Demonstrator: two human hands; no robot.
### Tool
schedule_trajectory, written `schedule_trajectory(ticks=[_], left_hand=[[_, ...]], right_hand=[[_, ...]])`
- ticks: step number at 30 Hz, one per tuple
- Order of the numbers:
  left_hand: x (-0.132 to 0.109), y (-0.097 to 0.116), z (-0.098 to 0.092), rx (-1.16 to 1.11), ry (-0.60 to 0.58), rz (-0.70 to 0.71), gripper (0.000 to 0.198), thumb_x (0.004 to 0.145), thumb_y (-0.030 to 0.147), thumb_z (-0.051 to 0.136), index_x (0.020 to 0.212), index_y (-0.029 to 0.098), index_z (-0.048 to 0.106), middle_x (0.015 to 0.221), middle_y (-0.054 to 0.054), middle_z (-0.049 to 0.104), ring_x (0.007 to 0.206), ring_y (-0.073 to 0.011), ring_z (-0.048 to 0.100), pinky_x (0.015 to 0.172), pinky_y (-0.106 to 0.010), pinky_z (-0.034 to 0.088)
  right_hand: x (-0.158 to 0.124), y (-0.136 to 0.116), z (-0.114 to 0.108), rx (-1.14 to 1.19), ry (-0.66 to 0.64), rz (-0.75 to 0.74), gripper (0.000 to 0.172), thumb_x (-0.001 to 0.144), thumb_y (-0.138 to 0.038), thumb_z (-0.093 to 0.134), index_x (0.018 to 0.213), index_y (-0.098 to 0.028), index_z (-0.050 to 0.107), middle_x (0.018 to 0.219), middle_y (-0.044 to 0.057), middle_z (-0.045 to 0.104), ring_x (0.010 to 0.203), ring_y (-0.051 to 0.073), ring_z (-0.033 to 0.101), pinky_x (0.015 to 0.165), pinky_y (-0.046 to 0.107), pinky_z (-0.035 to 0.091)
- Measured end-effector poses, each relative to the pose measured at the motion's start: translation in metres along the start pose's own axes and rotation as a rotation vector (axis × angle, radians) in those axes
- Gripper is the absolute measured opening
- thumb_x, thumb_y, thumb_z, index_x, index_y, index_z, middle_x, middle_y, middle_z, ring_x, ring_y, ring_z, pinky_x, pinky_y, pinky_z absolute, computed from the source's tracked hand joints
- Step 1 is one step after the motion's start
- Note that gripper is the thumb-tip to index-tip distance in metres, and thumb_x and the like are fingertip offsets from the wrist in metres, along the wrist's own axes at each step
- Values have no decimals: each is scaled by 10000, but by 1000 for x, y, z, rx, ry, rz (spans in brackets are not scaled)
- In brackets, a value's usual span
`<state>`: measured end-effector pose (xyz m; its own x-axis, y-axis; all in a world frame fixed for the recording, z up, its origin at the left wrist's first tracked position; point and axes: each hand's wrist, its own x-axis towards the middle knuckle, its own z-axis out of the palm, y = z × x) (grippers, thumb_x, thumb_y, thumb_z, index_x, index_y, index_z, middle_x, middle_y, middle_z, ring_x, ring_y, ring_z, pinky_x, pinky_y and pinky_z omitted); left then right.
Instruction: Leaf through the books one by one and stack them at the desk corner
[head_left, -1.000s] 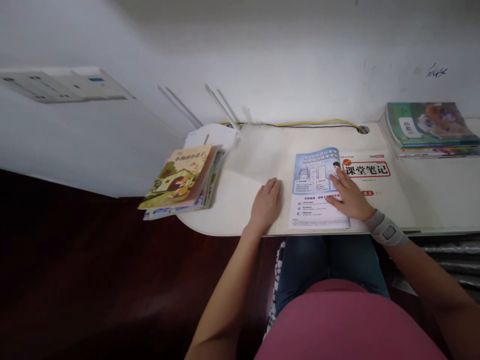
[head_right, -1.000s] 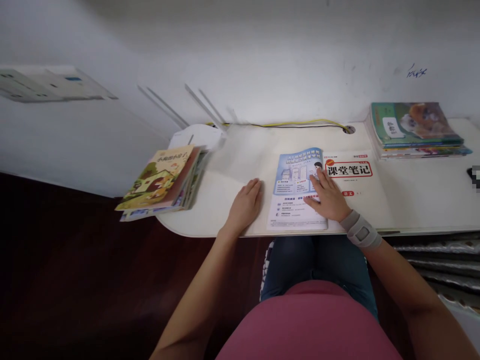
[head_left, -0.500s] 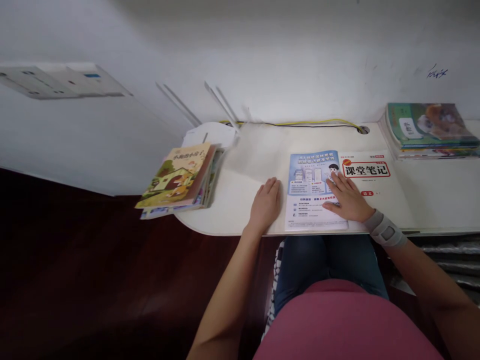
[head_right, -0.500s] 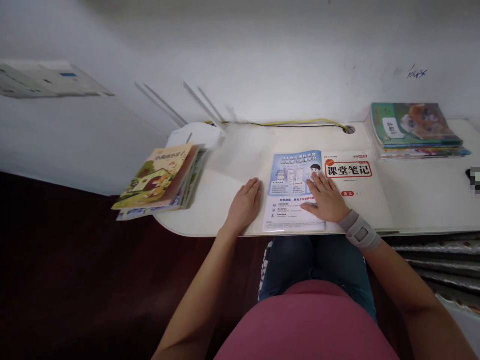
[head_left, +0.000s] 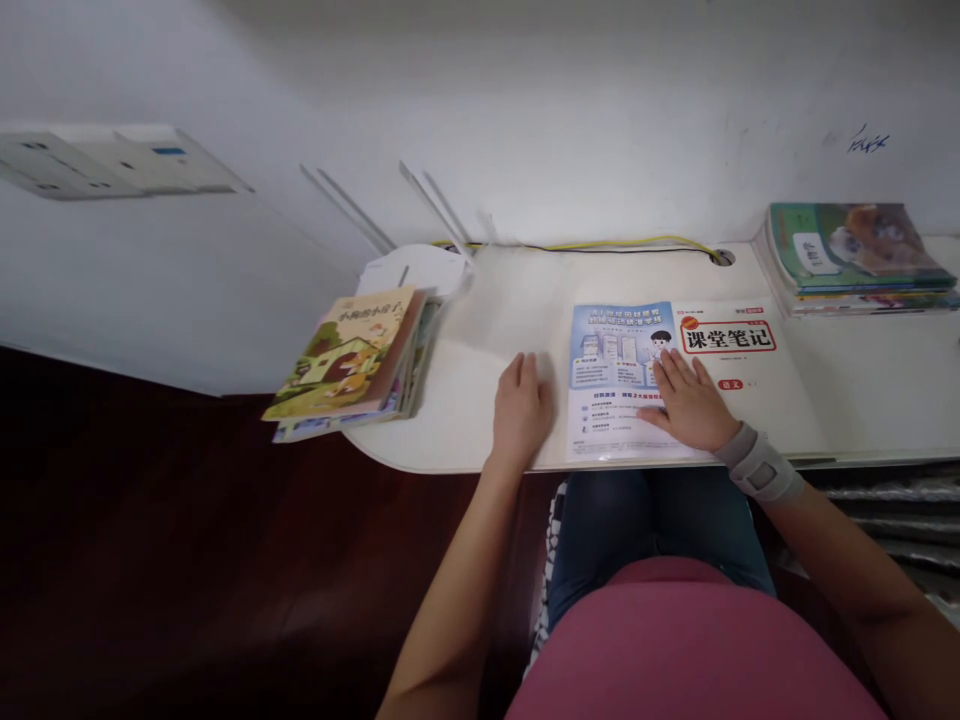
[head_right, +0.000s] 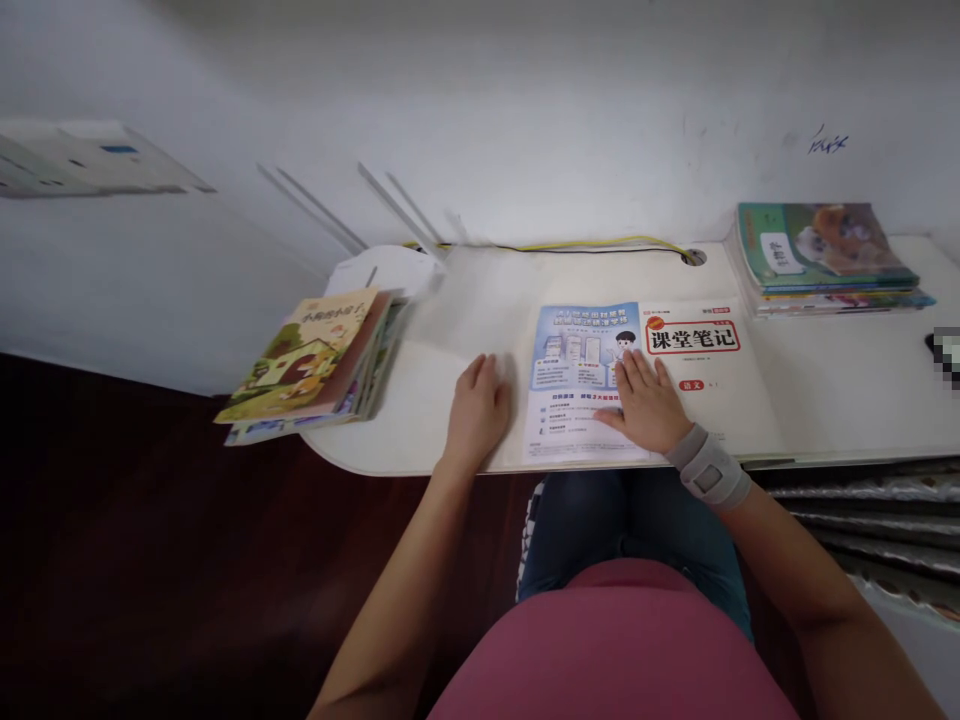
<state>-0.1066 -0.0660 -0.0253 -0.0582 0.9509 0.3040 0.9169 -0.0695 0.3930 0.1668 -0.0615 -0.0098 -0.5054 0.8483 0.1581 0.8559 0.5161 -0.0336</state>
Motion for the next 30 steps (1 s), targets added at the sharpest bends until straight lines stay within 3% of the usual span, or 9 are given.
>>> schedule_trajectory(ticks=[4, 9, 15, 17, 20, 23, 25, 27, 30], left_hand=[[0, 3, -8, 1, -6, -123, 543, 856, 253, 438, 1358, 47, 441, 1037, -192, 643, 1029, -307, 586, 910, -489, 457], [5, 2, -25, -272, -85, -209, 538, 839, 305, 481, 1352, 145, 461, 709, -6, 594, 683, -174, 571, 728, -334, 465], [9, 0, -38, -689, -116, -319, 524, 777, 304, 562, 1277, 174, 477, 564, 77, 515, 478, -103, 466, 528, -238, 390], [6, 8, -47, -906, -95, -338, 509, 756, 296, 592, 1239, 181, 480, 526, 97, 488, 425, -85, 426, 471, -211, 347], [-4, 33, -76, -1141, -2, -237, 438, 752, 286, 640, 1166, 203, 523, 501, 102, 481, 393, -71, 422, 445, -199, 341], [-14, 70, -108, -1141, 170, -59, 380, 763, 310, 683, 1116, 220, 577, 556, 73, 528, 464, -87, 511, 524, -229, 448], [-18, 93, -117, -1034, 237, 82, 446, 817, 405, 632, 1227, 261, 532, 723, 21, 627, 640, -136, 622, 680, -305, 530], [-17, 111, -109, -826, 172, 194, 551, 887, 489, 503, 1393, 309, 377, 1006, -42, 669, 930, -201, 656, 857, -393, 528], [-6, 122, -71, -434, -24, 319, 643, 919, 526, 400, 1485, 279, 222, 1413, -116, 478, 1317, -282, 437, 1058, -494, 393]], right_hand=[[-17, -23, -5, -28, 24, 34, 732, 918, -577, 398, 1358, 4, 470, 1450, 277, 396, 1380, 371, 323, 1109, 511, 247], [-51, -52, -5, -11, 62, -69, 811, 812, -684, 502, 1423, -155, 426, 1477, 224, 387, 1376, 403, 308, 1102, 580, 220], [-52, -48, 1, -14, 64, -110, 769, 778, -592, 637, 1413, -208, 433, 1478, 206, 396, 1372, 403, 317, 1087, 610, 246], [-50, -44, 1, 15, 72, -133, 720, 793, -521, 658, 1404, -208, 443, 1469, 194, 415, 1366, 391, 334, 1082, 606, 272], [-52, -36, 0, 162, 105, -218, 584, 855, -355, 600, 1390, -168, 458, 1444, 175, 457, 1365, 333, 361, 1099, 553, 309], [-59, -20, -6, 463, 206, -204, 497, 870, -187, 451, 1364, -138, 484, 1402, 152, 508, 1320, 242, 442, 1085, 443, 386], [-64, -4, -11, 686, 292, -31, 475, 861, -177, 410, 1321, -158, 525, 1322, 127, 585, 1222, 218, 543, 1019, 406, 461], [-67, 15, -19, 862, 325, 202, 410, 859, -258, 456, 1238, -171, 584, 1188, 109, 671, 1090, 232, 630, 940, 411, 514], [-70, 42, -34, 1044, 269, 406, 413, 812, -414, 570, 1143, -172, 627, 1070, 92, 721, 994, 259, 670, 890, 429, 531]])
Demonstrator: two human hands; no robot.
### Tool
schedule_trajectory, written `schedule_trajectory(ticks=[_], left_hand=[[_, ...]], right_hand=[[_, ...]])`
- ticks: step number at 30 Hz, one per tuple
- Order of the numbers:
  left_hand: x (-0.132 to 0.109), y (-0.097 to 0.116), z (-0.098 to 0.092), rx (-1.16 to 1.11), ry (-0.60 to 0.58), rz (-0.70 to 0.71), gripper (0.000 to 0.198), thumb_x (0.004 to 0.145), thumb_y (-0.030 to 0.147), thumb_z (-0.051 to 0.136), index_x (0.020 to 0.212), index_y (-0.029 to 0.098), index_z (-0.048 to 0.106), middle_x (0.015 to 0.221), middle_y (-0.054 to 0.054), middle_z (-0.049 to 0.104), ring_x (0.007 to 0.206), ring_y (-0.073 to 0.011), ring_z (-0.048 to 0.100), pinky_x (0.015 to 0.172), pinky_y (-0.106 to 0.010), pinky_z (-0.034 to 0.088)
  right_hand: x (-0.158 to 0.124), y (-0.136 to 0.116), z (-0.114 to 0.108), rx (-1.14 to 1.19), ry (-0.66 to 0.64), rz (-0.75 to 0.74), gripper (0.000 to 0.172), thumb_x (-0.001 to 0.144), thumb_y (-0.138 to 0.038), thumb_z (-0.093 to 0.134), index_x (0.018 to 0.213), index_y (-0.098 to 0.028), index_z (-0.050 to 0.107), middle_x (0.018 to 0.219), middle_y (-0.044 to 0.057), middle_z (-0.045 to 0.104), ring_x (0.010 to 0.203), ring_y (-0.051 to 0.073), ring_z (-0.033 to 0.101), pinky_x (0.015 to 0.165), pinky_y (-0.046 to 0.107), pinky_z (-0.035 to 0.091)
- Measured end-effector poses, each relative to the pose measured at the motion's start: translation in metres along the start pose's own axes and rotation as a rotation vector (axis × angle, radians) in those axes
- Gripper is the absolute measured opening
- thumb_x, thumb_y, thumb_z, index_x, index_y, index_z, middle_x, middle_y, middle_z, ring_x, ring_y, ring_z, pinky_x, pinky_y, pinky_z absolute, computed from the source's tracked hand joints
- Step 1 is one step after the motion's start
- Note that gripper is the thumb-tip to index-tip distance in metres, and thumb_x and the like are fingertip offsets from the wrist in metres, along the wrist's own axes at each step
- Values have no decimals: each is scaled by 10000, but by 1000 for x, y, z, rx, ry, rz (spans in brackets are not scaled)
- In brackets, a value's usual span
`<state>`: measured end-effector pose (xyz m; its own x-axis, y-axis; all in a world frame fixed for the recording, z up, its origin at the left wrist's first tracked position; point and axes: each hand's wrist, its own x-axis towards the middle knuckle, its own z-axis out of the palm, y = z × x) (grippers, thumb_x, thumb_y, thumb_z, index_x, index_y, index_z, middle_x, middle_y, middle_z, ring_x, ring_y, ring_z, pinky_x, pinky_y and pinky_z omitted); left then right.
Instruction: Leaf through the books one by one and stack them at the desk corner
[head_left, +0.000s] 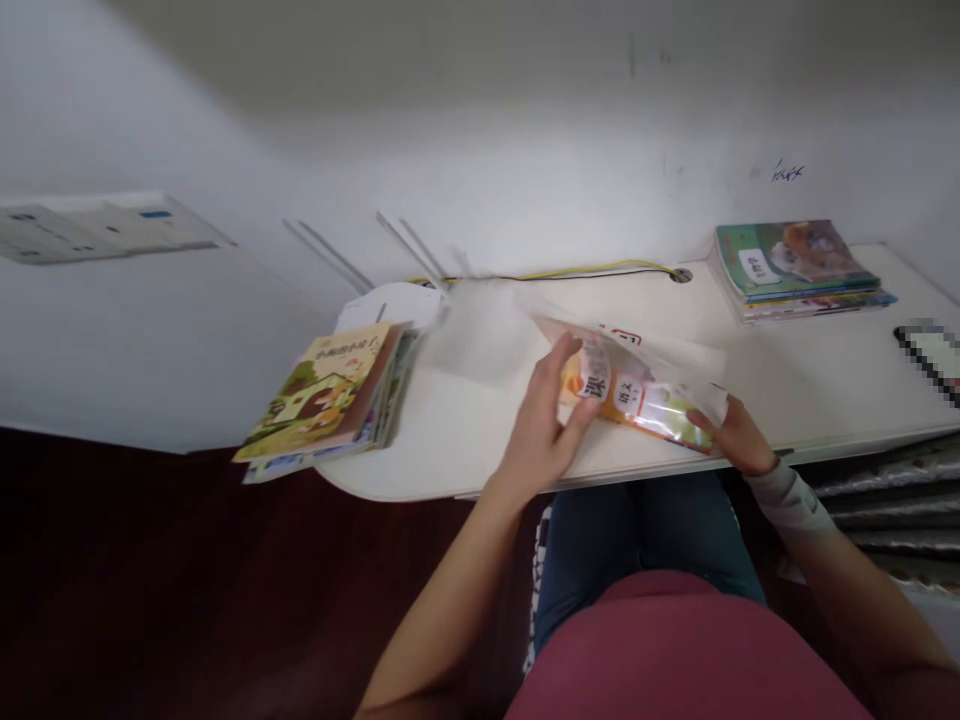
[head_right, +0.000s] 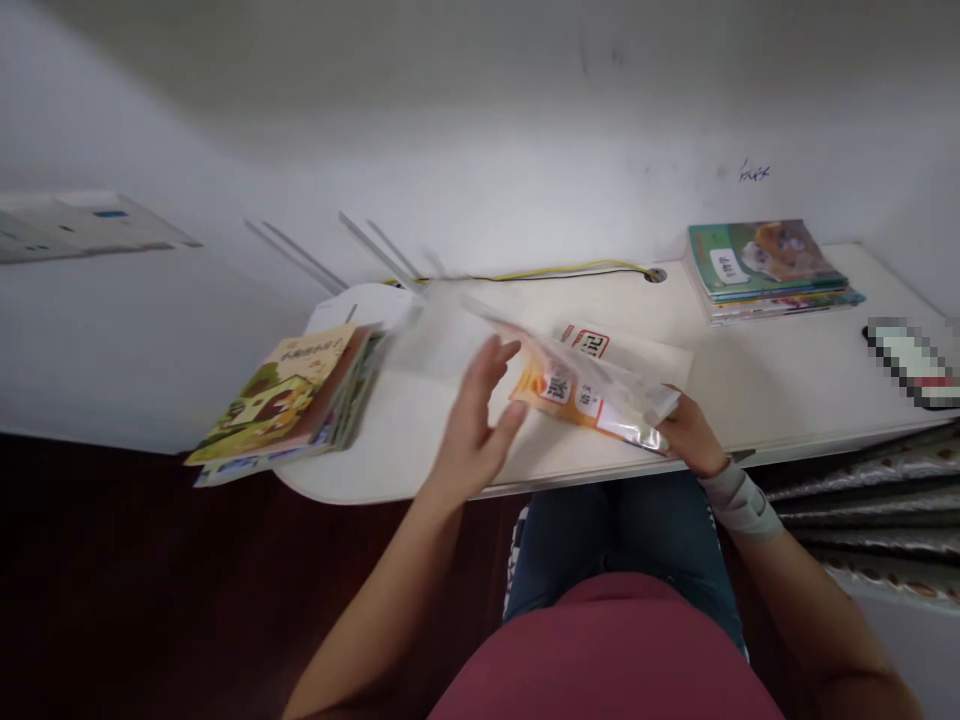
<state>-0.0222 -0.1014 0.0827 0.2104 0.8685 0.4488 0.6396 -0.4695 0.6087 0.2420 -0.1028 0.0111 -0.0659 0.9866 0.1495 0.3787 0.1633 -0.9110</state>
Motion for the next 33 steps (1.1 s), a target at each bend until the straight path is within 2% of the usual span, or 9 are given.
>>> schedule_trajectory(ticks=[3, 6, 8, 11, 14, 17, 22, 28, 33], left_hand=[[17, -27, 41, 248, -110, -31, 743, 882, 562, 451, 1488, 189, 236, 1565, -181, 214, 1444, -384, 145, 1114, -631, 194], [34, -56, 65, 267, -98, -147, 844, 844, 579, 512, 1497, 147, 197, 1583, -213, 102, 1447, -420, 53, 1102, -661, 163], [43, -73, 70, 153, -34, -203, 888, 834, 567, 539, 1508, 149, 139, 1575, -216, 142, 1449, -378, 129, 1123, -582, 227], [52, -92, 67, -91, 35, -339, 853, 865, 541, 507, 1506, 153, 98, 1438, -208, 432, 1300, -295, 464, 1054, -461, 397], [53, -100, 62, -167, -77, -520, 734, 894, 495, 465, 1476, 132, 204, 1130, -154, 663, 989, -255, 663, 883, -423, 512], [53, -96, 63, 72, -139, -527, 701, 857, 396, 527, 1455, 130, 276, 1132, -157, 654, 985, -273, 657, 862, -415, 504], [72, -96, 73, 388, -178, -411, 637, 836, 428, 534, 1366, 98, 405, 1314, -225, 537, 1158, -321, 556, 890, -401, 460], [127, -123, 85, 308, -280, -524, 402, 872, 471, 449, 931, 128, 649, 965, -140, 704, 876, -234, 641, 739, -305, 447], [145, -123, 97, 308, -239, -497, 259, 856, 333, 474, 954, 158, 638, 984, -78, 708, 864, -180, 633, 717, -264, 438]], right_hand=[[9, -4, -22, 53, -72, 38, 426, 829, -524, 542, 1066, -194, 669, 1094, 65, 716, 1083, 259, 629, 961, 412, 485], [16, -2, -32, 85, -114, 109, 500, 842, -620, 476, 944, -189, 710, 963, 53, 742, 1014, 266, 649, 906, 394, 507], [19, 3, -32, 177, -124, 172, 535, 839, -648, 457, 921, -186, 713, 862, 48, 744, 921, 261, 672, 825, 388, 534], [28, 14, -31, 271, -120, 208, 534, 853, -638, 437, 917, -180, 704, 820, 50, 734, 879, 249, 676, 756, 366, 541], [40, 23, -32, -21, 42, 185, 483, 856, -560, 462, 925, -138, 687, 821, 74, 720, 850, 253, 661, 735, 355, 520], [56, 31, -36, -490, 211, 169, 473, 848, -423, 489, 1161, -85, 597, 859, 96, 704, 826, 255, 646, 749, 359, 492], [80, 37, -42, -906, 178, 148, 789, 792, -386, 589, 1436, -38, 295, 1226, 213, 601, 1068, 315, 586, 831, 368, 456], [104, 38, -58, -810, 141, 341, 423, 905, -447, 452, 1127, -124, 612, 992, 130, 708, 904, 241, 645, 724, 299, 433], [117, 42, -63, -836, 90, 298, 331, 917, -418, 440, 856, -184, 665, 872, 71, 712, 823, 185, 641, 661, 253, 408]])
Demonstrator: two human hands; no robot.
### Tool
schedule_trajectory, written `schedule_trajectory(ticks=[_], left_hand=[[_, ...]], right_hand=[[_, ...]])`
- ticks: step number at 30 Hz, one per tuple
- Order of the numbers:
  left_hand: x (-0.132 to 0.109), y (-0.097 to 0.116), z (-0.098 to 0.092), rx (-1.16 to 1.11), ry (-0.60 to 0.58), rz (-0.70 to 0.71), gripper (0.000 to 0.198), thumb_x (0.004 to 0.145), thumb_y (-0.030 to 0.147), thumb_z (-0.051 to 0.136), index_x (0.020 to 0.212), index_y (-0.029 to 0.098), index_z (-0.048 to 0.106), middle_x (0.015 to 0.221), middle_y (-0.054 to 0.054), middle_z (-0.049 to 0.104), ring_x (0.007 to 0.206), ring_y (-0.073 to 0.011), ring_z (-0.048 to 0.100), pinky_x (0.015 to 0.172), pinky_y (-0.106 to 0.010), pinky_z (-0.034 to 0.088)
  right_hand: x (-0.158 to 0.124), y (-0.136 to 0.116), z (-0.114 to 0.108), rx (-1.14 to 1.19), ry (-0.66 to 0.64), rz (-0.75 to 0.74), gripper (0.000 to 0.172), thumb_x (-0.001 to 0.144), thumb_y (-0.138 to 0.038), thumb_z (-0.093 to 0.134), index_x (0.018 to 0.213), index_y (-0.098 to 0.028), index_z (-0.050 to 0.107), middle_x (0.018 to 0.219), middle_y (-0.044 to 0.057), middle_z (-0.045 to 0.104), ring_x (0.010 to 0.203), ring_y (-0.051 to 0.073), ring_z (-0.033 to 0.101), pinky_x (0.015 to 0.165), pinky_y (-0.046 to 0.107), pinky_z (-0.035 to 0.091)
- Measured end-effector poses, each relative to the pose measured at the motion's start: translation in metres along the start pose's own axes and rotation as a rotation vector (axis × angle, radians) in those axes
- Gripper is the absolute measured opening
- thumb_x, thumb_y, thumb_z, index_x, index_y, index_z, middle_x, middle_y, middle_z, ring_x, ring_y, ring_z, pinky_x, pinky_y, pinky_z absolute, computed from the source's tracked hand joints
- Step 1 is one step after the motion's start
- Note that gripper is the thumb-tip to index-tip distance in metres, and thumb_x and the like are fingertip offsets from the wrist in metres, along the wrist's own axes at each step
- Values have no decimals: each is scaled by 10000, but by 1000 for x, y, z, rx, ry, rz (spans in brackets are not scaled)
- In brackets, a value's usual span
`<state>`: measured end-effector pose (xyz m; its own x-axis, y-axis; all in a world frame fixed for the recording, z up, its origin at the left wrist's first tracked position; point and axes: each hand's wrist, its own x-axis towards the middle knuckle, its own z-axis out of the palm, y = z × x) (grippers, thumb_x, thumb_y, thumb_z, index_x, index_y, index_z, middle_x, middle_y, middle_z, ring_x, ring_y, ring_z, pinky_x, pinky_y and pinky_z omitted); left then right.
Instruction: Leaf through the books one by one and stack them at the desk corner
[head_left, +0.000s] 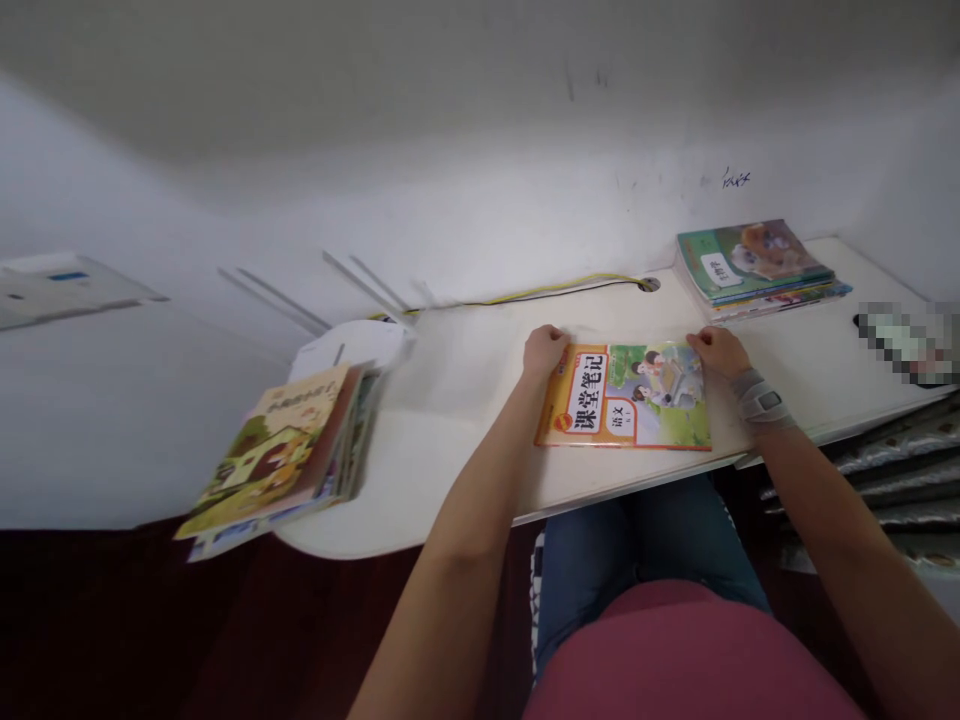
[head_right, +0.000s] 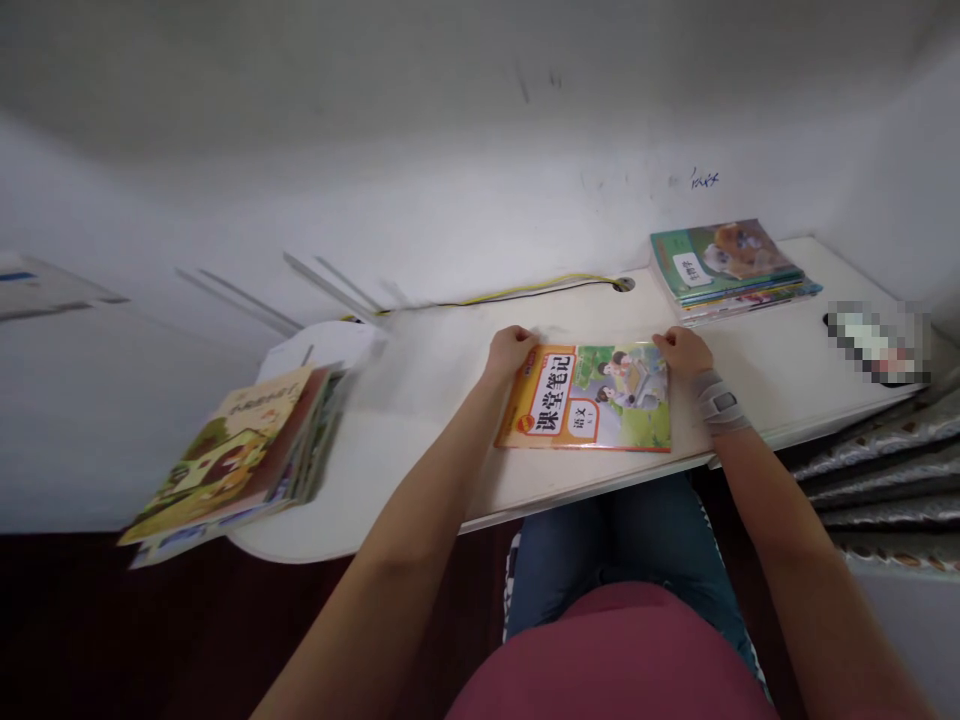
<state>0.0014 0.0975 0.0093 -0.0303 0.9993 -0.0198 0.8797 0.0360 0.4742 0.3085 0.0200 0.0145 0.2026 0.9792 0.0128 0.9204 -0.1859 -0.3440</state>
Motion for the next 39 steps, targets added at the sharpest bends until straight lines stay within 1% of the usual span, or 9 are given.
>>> schedule_trajectory(ticks=[3, 11, 16, 20, 24, 31, 34, 36, 39], left_hand=[[-8, 5, 4, 38, 52, -18, 233, 861, 290, 454, 976, 181, 625, 1034, -112, 693, 941, -235, 627, 764, -324, 435], [-40, -2, 6, 299, 212, -59, 333, 912, 225, 295, 1057, 125, 577, 1022, -210, 672, 1031, -322, 598, 859, -440, 394], [-47, -3, -3, 284, 207, -79, 371, 913, 211, 300, 1179, 95, 531, 1033, -217, 664, 1020, -345, 600, 860, -470, 402], [-56, 20, -8, 280, 241, 51, 455, 876, 101, 304, 1299, 84, 469, 1279, -253, 540, 1163, -354, 522, 921, -492, 383], [-77, 53, 15, 239, 85, 207, 427, 945, 233, 267, 1208, 72, 564, 1311, -240, 530, 1242, -343, 473, 1009, -500, 350], [-93, 61, 55, 262, 30, 228, 633, 963, 418, 221, 1455, 32, 316, 1538, -210, 274, 1426, -372, 213, 1130, -567, 172], [-92, 59, 51, 283, 15, 238, 637, 957, 397, 219, 1468, 24, 287, 1544, -204, 261, 1430, -366, 205, 1135, -564, 167], [-91, 58, 46, 310, -45, 257, 643, 941, 380, 276, 1490, 47, 243, 1558, -184, 237, 1443, -351, 176, 1148, -541, 157], [-90, 51, 40, 336, -98, 286, 623, 936, 348, 277, 1506, 103, 224, 1570, -126, 236, 1453, -304, 167, 1164, -486, 154]], right_hand=[[6, -10, 7, -34, 34, 21, 219, 897, -281, 459, 924, -170, 646, 940, 96, 702, 852, 198, 638, 687, 266, 424], [24, -57, 28, -166, 93, -38, 354, 898, -64, 304, 1172, -85, 527, 1113, 228, 607, 1015, 258, 609, 808, 325, 430], [35, -56, 29, -168, 68, -81, 347, 899, -53, 292, 1163, -83, 515, 1095, 203, 622, 986, 245, 612, 813, 325, 424], [35, -53, 30, -166, 72, -104, 331, 906, -68, 302, 1165, -65, 508, 1083, 204, 622, 974, 255, 612, 808, 334, 418], [35, -52, 31, -158, 81, -109, 326, 903, -66, 305, 1170, -60, 493, 1072, 206, 623, 960, 255, 611, 801, 335, 415], [31, -60, 13, -98, 120, -78, 349, 867, -55, 345, 1190, -80, 475, 1070, 177, 639, 960, 245, 613, 795, 334, 442], [13, -95, 25, -63, 194, -297, 372, 922, -106, 272, 1198, -75, 519, 1226, 199, 584, 1117, 251, 557, 923, 363, 406], [-2, -116, 42, -37, 86, -559, 434, 975, -201, 206, 1213, -100, 554, 1206, 173, 621, 1140, 234, 552, 976, 376, 387], [-17, -117, 59, -58, -9, -666, 467, 996, -303, 211, 1333, -170, 506, 1381, 107, 542, 1289, 206, 453, 1072, 396, 319]])
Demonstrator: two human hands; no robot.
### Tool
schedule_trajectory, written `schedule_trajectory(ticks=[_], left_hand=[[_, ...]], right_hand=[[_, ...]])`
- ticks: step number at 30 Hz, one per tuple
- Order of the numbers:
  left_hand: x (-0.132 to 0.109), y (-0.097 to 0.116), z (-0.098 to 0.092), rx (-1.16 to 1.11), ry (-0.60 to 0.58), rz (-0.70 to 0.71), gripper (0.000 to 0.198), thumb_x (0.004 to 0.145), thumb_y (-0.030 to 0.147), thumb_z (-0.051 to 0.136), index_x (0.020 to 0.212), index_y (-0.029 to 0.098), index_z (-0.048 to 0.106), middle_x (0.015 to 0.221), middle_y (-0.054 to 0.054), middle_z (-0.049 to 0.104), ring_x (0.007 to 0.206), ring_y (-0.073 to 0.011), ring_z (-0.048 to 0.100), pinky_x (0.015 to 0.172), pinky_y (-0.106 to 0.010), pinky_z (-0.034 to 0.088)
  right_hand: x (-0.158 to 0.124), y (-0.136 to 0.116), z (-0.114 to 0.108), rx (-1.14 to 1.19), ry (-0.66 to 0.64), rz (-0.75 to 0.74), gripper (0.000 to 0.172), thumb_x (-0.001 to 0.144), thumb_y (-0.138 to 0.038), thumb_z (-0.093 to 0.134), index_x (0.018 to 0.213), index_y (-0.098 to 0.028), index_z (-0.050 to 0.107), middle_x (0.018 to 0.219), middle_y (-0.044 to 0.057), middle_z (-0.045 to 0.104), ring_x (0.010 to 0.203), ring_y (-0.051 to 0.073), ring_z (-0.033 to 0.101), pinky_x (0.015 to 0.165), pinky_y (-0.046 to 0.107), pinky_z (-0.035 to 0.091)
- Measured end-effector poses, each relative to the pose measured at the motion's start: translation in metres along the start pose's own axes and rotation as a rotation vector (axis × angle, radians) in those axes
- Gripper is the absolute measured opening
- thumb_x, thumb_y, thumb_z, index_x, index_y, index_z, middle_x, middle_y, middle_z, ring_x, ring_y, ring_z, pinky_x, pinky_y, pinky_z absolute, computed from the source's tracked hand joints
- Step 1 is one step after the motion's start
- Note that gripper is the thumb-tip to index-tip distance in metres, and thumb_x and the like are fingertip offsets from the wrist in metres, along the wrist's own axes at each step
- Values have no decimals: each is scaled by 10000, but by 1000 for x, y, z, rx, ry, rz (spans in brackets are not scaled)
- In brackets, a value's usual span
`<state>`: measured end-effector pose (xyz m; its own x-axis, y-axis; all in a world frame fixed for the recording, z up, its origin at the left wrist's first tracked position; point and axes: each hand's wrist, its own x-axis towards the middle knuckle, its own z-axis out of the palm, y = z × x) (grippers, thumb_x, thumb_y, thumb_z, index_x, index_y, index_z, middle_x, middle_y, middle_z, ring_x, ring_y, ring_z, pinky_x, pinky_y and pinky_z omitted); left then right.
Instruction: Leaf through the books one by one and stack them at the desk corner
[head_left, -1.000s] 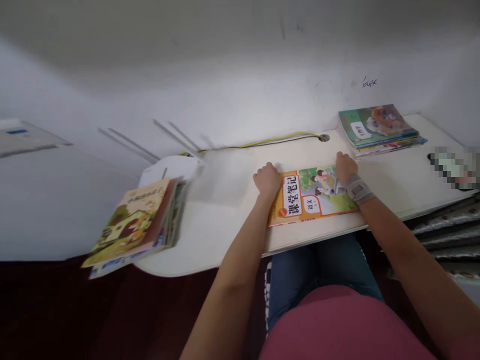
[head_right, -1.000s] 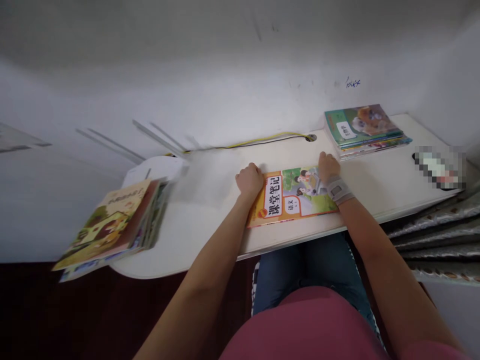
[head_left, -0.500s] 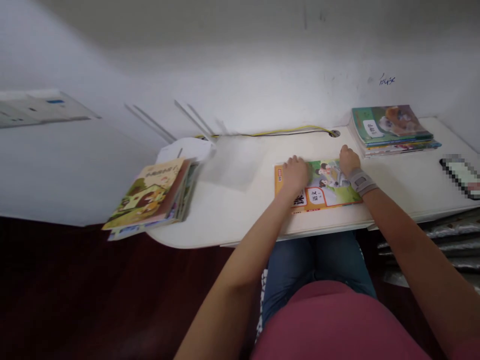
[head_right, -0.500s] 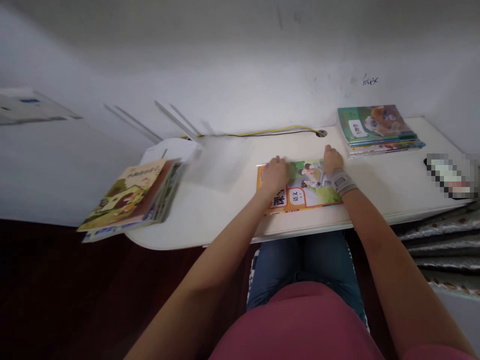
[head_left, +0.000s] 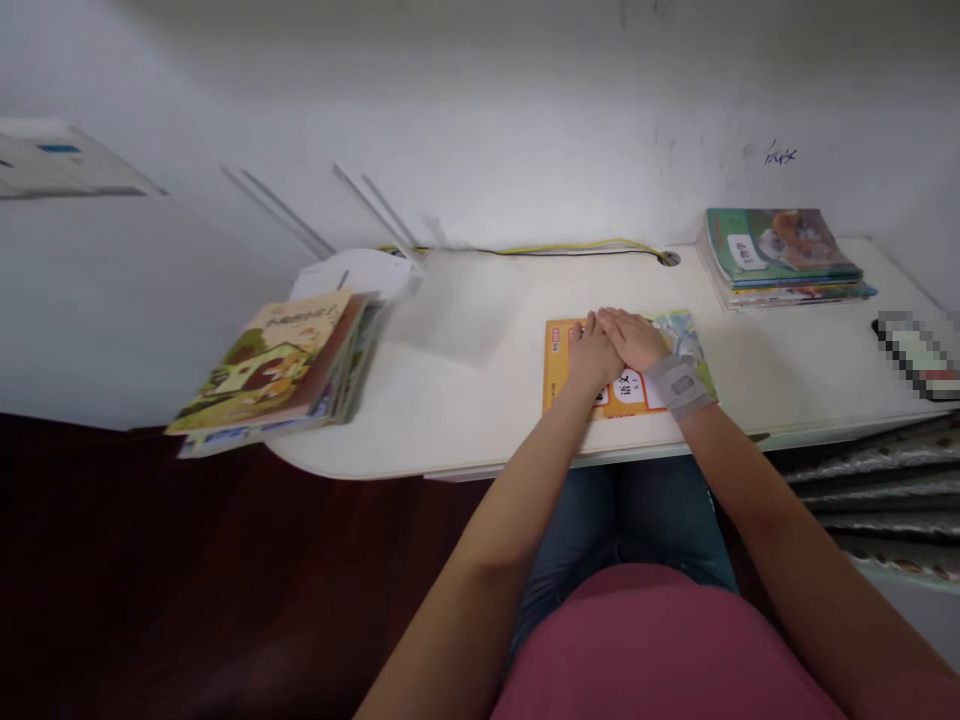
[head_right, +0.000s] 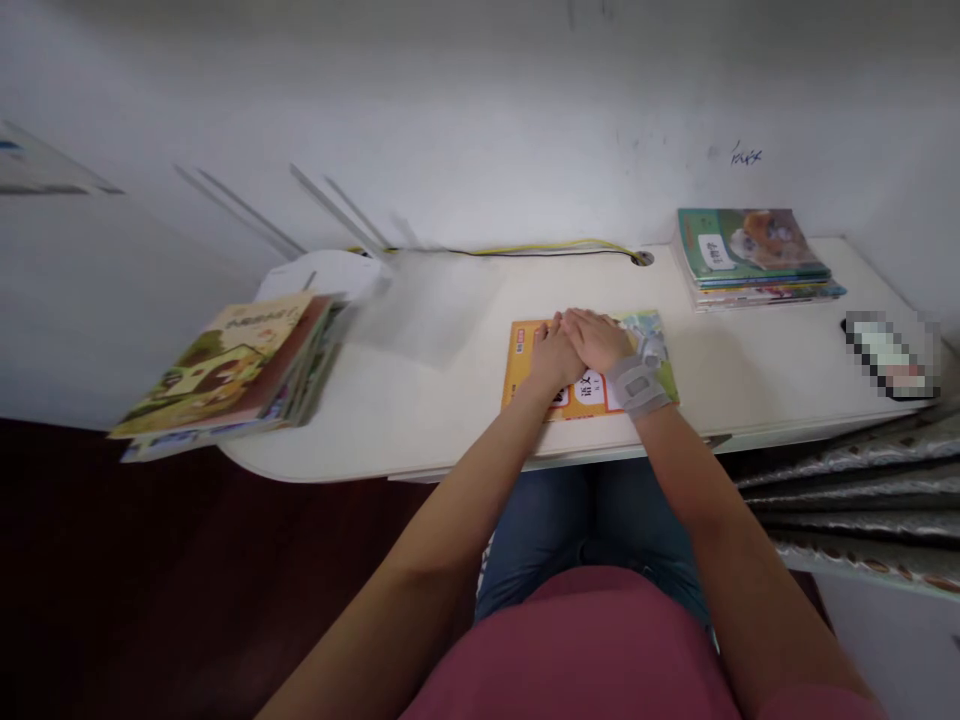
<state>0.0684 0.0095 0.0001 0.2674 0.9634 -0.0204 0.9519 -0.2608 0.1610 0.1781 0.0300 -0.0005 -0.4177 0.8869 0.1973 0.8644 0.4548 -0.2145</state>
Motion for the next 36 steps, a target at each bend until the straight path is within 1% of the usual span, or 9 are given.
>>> schedule_trajectory(ticks=[3, 9, 11, 14, 17, 21, 26, 30, 36], left_hand=[[-2, -17, -1, -13, 57, -59, 590, 958, 342, 161, 1490, 119, 281, 1562, -101, 269, 1442, -278, 219, 1158, -484, 179], [-14, -34, -7, 27, 185, -330, 610, 950, 331, 180, 1452, 12, 321, 1537, -206, 277, 1444, -346, 177, 1147, -585, 99], [-15, -21, -6, 69, 232, -239, 591, 952, 298, 182, 1439, 5, 342, 1531, -209, 289, 1452, -327, 154, 1156, -571, 51], [-13, 5, -1, 22, 143, -24, 595, 960, 358, 197, 1458, 65, 336, 1543, -161, 291, 1445, -303, 197, 1158, -543, 122], [-12, 18, 3, -29, 72, 1, 630, 956, 430, 190, 1482, 100, 296, 1558, -133, 266, 1439, -321, 207, 1143, -550, 171], [-14, 14, 4, 8, 31, 33, 631, 937, 392, 273, 1500, 110, 247, 1562, -140, 250, 1448, -326, 170, 1149, -552, 137], [-12, -3, 3, 34, -5, 84, 654, 915, 399, 344, 1512, 160, 223, 1558, -108, 277, 1440, -299, 211, 1160, -519, 113], [-9, -32, -4, 13, 49, 75, 597, 945, 480, 252, 1475, 217, 333, 1536, -61, 343, 1421, -296, 261, 1143, -487, 197], [-19, -82, -11, -12, 40, -57, 643, 956, 481, 211, 1474, 111, 306, 1538, -108, 326, 1426, -266, 261, 1147, -455, 228]], right_hand=[[-19, 27, -2, -85, -18, 95, 519, 973, -402, 297, 1390, -139, 458, 1484, 139, 415, 1376, 307, 339, 1099, 530, 245], [-40, 68, -15, -214, -20, 294, 562, 954, -439, 307, 1441, -175, 404, 1531, 128, 334, 1399, 337, 292, 1081, 518, 283], [-41, 68, -14, -220, -25, 300, 562, 953, -442, 301, 1444, -186, 400, 1535, 120, 331, 1401, 335, 290, 1085, 517, 278], [-39, 63, -19, -222, -51, 308, 566, 954, -441, 301, 1453, -185, 383, 1534, 123, 331, 1401, 335, 290, 1079, 541, 281], [-30, 47, -26, -227, -47, 305, 529, 949, -420, 336, 1383, -156, 482, 1519, 143, 353, 1391, 350, 302, 1075, 598, 253], [-11, 8, -15, -40, 6, 32, 506, 980, -363, 246, 1317, -138, 548, 1497, 126, 398, 1384, 262, 341, 1106, 491, 285], [-7, -2, 11, 82, -10, -138, 549, 991, -367, 188, 1367, -112, 496, 1466, 114, 448, 1391, 213, 340, 1138, 402, 272], [-18, 35, 8, -47, -8, -142, 572, 970, -443, 293, 1399, -97, 448, 1468, 147, 435, 1362, 270, 383, 1113, 448, 294], [-35, 80, -4, -163, 24, -76, 493, 962, -336, 329, 1344, -77, 501, 1410, 147, 508, 1316, 256, 438, 1074, 406, 331]])
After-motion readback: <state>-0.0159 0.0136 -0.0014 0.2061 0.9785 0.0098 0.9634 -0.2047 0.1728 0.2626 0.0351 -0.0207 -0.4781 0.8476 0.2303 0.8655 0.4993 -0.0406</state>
